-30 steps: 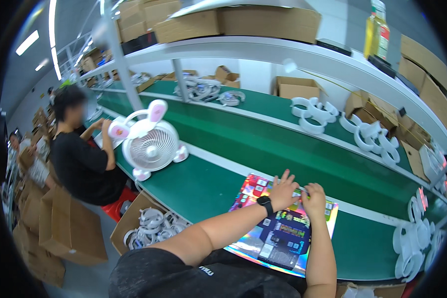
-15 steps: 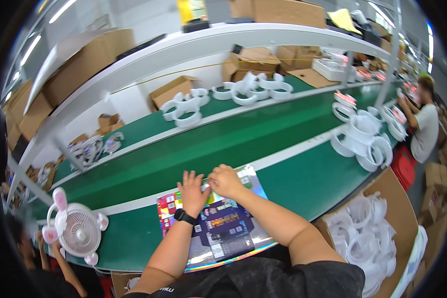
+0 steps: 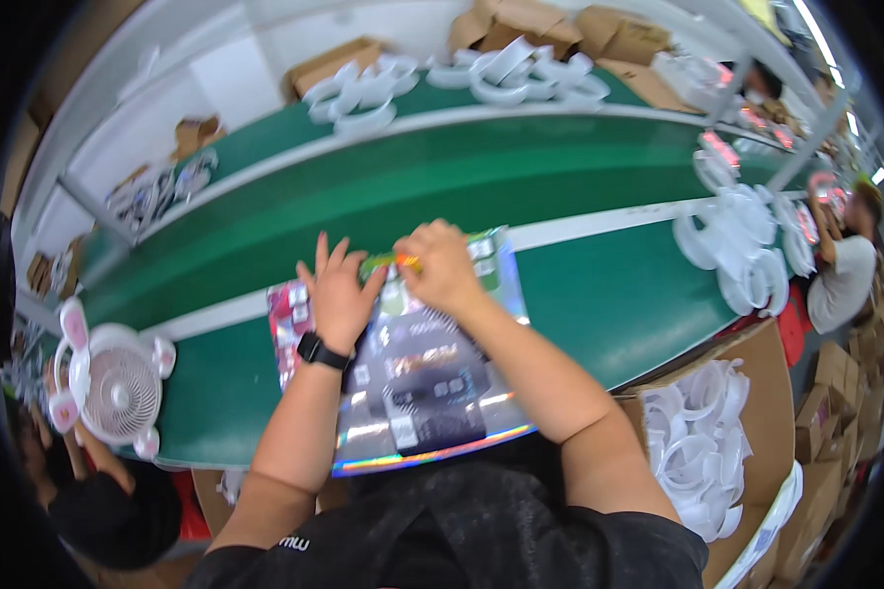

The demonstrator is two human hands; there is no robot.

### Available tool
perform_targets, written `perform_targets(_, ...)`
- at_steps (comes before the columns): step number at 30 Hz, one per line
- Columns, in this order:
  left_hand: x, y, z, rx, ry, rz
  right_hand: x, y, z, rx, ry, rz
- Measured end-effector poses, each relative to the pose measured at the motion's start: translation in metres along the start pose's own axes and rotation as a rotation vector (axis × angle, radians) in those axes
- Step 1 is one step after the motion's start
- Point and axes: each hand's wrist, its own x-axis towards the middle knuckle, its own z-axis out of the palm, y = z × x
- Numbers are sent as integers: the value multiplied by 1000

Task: Assembling circular LED ring light components and connecting internal wiring at a factory workstation.

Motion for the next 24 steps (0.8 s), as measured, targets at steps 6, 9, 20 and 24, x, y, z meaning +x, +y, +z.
perform_targets(6,3,-1,2,-20,34,-15,4,-8,-4,45,10,5)
perform_targets(9,1,-2,2,-37,31,-11,3,-10,-3,53,-6,26)
perform_targets(20,0,0,1,-34,85,3,3,-12,-5,55,-21,38)
perform_targets(24,0,0,2,-34,81,-3,4,-15,-7,14,-36,24)
